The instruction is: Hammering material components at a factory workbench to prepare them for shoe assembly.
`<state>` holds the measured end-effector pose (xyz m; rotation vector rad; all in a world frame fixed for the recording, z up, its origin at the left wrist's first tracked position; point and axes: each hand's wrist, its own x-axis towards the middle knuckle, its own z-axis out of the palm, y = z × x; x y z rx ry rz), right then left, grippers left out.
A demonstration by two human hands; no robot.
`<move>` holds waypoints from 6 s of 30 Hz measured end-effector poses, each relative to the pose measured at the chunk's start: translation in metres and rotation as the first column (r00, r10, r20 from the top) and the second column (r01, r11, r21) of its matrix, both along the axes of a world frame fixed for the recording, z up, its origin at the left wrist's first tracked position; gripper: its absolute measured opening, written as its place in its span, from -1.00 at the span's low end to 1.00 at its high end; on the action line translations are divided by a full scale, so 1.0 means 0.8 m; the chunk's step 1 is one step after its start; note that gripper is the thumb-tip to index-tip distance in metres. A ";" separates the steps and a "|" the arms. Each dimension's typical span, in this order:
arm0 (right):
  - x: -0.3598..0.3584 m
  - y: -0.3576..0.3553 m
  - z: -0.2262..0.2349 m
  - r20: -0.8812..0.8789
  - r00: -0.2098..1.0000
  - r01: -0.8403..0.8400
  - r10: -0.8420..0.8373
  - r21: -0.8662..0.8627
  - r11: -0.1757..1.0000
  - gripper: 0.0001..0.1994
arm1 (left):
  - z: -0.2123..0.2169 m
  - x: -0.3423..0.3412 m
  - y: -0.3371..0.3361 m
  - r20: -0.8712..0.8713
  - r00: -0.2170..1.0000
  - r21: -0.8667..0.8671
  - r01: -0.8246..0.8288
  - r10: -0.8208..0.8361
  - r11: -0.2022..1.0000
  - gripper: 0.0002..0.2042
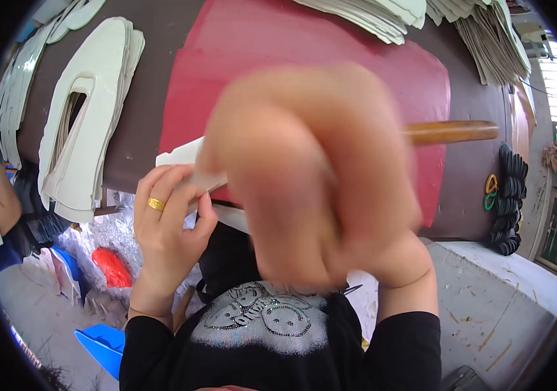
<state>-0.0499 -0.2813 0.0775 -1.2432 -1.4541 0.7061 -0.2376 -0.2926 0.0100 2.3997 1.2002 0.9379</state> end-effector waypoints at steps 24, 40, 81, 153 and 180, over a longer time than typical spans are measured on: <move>-0.030 0.003 -0.013 -0.052 0.992 -0.110 0.115 0.095 0.989 -0.86 | -0.004 -0.012 0.001 0.065 0.998 -0.049 0.018 -0.014 0.999 -0.80; 0.121 -0.094 0.026 -0.506 0.826 0.448 -0.248 0.324 0.833 -0.76 | 0.043 0.064 0.087 0.011 0.949 -0.084 0.315 -0.315 0.945 -0.73; 0.170 -0.141 -0.023 -0.638 0.486 0.783 -0.597 0.015 0.622 -0.81 | 0.070 0.356 0.412 -0.356 0.901 0.017 -0.259 0.247 0.966 -0.60; 0.230 -0.125 -0.027 -0.612 0.581 0.673 -0.536 -0.009 0.739 -0.80 | -0.076 -0.102 -0.107 0.670 0.382 -0.703 0.050 0.637 0.709 -0.64; 0.016 -0.009 -0.010 0.890 0.405 0.133 0.210 -0.285 0.949 -0.64 | 0.171 -0.253 -0.043 0.267 0.629 0.099 -0.771 0.730 0.629 -0.59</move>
